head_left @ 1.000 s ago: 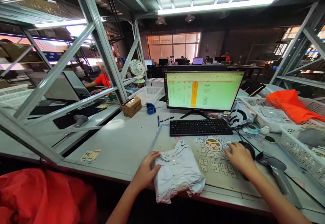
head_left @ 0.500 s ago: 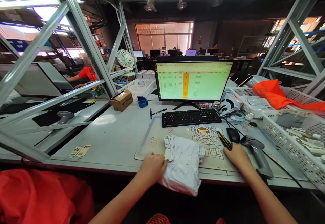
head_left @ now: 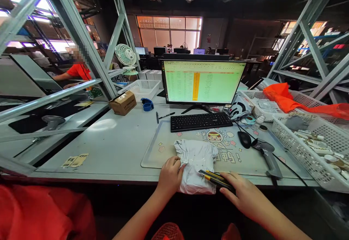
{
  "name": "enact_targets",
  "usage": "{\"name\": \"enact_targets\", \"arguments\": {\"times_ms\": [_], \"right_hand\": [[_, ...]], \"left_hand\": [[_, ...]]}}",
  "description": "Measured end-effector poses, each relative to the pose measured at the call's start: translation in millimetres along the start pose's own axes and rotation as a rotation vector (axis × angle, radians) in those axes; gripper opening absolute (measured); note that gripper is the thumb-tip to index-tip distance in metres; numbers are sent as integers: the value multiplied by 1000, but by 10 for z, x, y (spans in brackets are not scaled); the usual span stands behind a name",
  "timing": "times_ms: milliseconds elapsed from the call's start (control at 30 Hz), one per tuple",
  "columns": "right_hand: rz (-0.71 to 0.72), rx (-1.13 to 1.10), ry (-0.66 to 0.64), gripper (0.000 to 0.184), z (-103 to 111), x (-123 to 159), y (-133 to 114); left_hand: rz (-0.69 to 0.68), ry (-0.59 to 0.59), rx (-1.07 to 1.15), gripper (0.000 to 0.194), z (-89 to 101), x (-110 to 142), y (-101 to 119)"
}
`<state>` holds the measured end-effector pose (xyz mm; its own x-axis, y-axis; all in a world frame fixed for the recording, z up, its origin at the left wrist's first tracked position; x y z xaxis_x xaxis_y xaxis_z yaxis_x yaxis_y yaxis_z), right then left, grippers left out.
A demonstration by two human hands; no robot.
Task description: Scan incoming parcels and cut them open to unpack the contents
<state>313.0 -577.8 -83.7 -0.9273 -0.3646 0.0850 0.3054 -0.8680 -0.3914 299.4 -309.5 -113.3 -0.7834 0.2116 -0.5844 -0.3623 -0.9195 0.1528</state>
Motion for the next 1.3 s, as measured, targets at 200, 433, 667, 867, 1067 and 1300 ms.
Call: {"name": "enact_targets", "arguments": {"times_ms": [200,433,667,867,1067,1300], "right_hand": [[-53,303,119,38,-41,-73,-179],[-104,332,51,19,-14,-229,-215],[62,459,53,49,-84,-169,-335],[117,504,110,46,-65,-109,-419],[106,511,226,48,-235,-97,-379],[97,369,335,47,-453,-122,-248]], "left_hand": [[-47,105,6,17,-33,68,25],[-50,87,212,24,-71,9,-138],[29,-15,204,15,140,-98,-93],[100,-54,143,12,70,104,185],[131,-32,190,15,-80,72,158],[17,24,225,17,-82,41,213]]}}
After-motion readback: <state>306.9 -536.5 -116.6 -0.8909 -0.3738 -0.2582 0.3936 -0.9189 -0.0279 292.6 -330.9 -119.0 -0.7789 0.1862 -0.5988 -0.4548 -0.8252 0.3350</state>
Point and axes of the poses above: each hand's wrist, its own x-axis away from the middle knuckle, its own z-axis out of the back of the hand, y = z × x, the point moved 6 cm from there along -x, towards the middle knuckle, and after that the axes turned 14 degrees about -z, right-handed, at the moved point
